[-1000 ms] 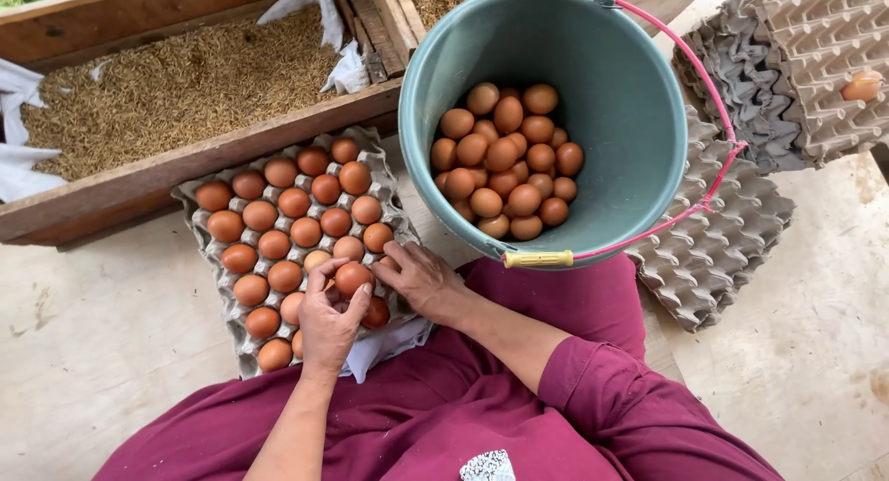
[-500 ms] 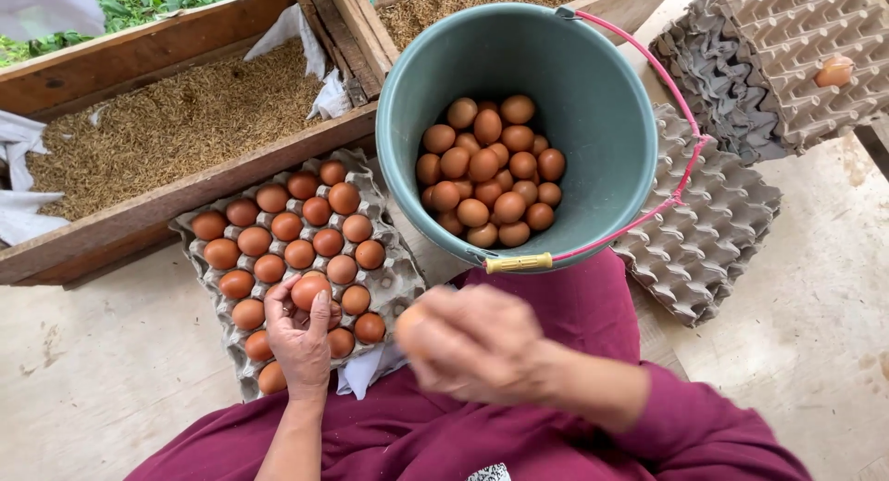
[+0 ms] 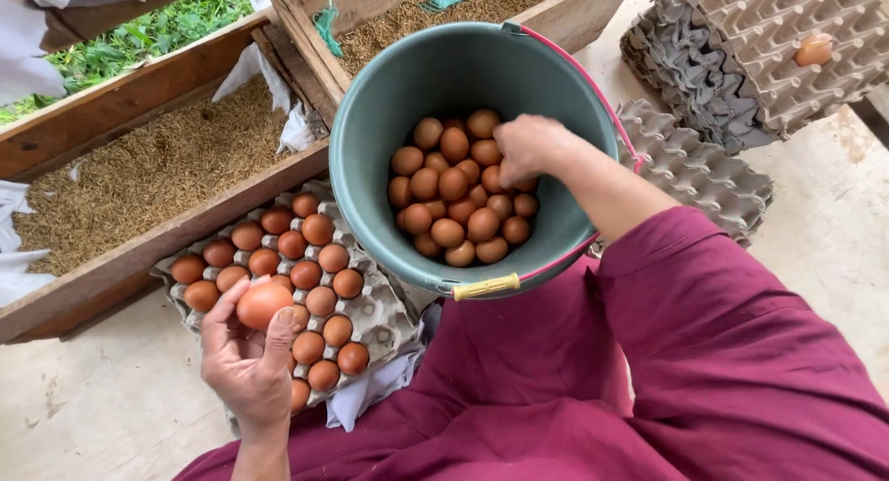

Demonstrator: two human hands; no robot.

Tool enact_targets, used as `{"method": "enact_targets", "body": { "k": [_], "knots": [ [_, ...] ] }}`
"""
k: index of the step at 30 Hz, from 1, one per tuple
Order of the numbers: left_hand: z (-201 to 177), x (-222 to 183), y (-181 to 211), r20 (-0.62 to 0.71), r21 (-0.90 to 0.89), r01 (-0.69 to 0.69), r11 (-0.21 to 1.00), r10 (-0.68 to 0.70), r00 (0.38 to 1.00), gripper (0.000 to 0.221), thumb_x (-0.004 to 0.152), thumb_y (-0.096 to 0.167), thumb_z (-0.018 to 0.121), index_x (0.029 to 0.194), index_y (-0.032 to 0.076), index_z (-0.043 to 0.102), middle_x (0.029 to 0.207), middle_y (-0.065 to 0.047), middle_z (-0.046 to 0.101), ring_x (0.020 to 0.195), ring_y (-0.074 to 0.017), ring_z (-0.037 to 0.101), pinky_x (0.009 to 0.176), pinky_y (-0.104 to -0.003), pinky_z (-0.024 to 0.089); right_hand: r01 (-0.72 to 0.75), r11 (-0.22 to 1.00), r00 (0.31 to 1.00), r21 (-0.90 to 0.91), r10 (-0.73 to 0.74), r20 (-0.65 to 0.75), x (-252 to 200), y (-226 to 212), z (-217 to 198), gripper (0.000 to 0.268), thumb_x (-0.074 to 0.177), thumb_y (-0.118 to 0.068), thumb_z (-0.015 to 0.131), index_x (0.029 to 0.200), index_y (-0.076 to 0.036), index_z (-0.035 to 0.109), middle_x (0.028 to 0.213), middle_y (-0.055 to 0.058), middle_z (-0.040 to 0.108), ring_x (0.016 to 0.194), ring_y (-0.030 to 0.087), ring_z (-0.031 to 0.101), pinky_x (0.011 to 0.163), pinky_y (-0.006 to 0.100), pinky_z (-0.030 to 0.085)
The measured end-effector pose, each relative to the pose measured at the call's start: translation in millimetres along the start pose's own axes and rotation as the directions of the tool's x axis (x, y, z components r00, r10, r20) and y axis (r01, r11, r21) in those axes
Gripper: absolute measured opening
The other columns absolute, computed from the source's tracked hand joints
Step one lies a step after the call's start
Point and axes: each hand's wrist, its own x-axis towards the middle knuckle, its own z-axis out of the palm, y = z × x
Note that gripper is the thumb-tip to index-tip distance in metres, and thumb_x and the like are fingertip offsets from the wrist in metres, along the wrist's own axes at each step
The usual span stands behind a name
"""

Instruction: Sorting and transferring eggs from cardboard trays into a plastic bucket.

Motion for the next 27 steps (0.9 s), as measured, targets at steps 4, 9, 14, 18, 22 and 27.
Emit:
{"method": "enact_targets", "body": {
  "k": [4,9,14,18,22,27],
  "knots": [
    [51.8,32.9,66.4,0.080,0.026,-0.127,0.992,0.125,0.989,0.047,0.092,0.000,0.071,0.134,-0.009,0.051,0.132,-0.030,0.060,0.124,-0.0385,0.065,0.100,-0.038,0.061,-0.031,0.997,0.991,0.068,0.022,0.133,-16.0,-8.4,-18.4,0.014,0.059,-0.014,0.062,0.069,-0.005,0.064,0.069,0.015,0.067,0.063,0.031,0.064,0.052,0.038,0.049],
    [148.8,88.9,77.0,0.398,0.120,-0.380,0.917,0.307,0.865,0.043,0.085,0.023,0.084,0.124,0.010,0.069,0.113,-0.015,0.072,0.108,-0.0396,0.070,0.093,-0.049,0.057,-0.054,0.986,0.978,0.159,0.020,0.209,10.5,1.2,13.9,0.029,0.068,-0.023,0.078,0.081,0.003,0.077,0.067,0.022,0.073,0.059,0.033,0.075,0.052,0.045,0.063],
    [220.9,115.8,10.3,0.528,0.372,-0.134,0.919,-0.090,0.844,0.042,0.074,0.031,0.084,0.113,0.028,0.067,0.104,-0.003,0.074,0.108,-0.0272,0.071,0.094,-0.042,0.058,-0.104,0.982,0.962,0.156,0.060,0.266,18.9,2.3,15.1,0.035,0.069,-0.017,0.084,0.091,0.010,0.076,0.073,0.028,0.073,0.063,0.041,0.075,0.053,0.049,0.065],
    [225.9,114.0,-26.4,0.609,0.489,-0.176,0.855,-0.190,0.770,0.040,0.070,0.034,0.084,0.106,0.028,0.067,0.101,-0.004,0.074,0.106,-0.0301,0.071,0.091,-0.046,0.057,-0.053,0.981,0.975,0.184,0.011,0.221,30.5,11.2,23.8,0.044,0.066,-0.016,0.090,0.101,0.007,0.077,0.076,0.028,0.073,0.060,0.041,0.074,0.045,0.049,0.063],
    [215.7,117.5,-28.1,0.628,0.554,-0.143,0.820,-0.299,0.719,0.041,0.072,0.036,0.083,0.108,0.025,0.066,0.105,-0.009,0.074,0.110,-0.0333,0.070,0.095,-0.046,0.056,0.033,0.993,0.999,0.113,-0.035,0.020,42.5,23.5,20.4,0.066,0.061,-0.050,0.093,0.108,-0.005,0.079,0.097,0.022,0.078,0.089,0.040,0.077,0.065,0.058,0.064],
    [219.7,119.3,-13.8,0.653,0.469,-0.070,0.881,-0.292,0.698,0.058,0.076,0.038,0.084,0.118,0.019,0.049,0.111,-0.014,0.074,0.112,-0.0348,0.071,0.095,-0.049,0.055,0.207,0.228,0.937,0.952,-0.326,-0.125,-43.3,-10.0,-40.0,0.041,0.094,-0.023,0.062,0.128,0.000,0.061,0.114,0.010,0.071,0.093,0.017,0.073,0.083,0.035,0.064]
  ]
}}
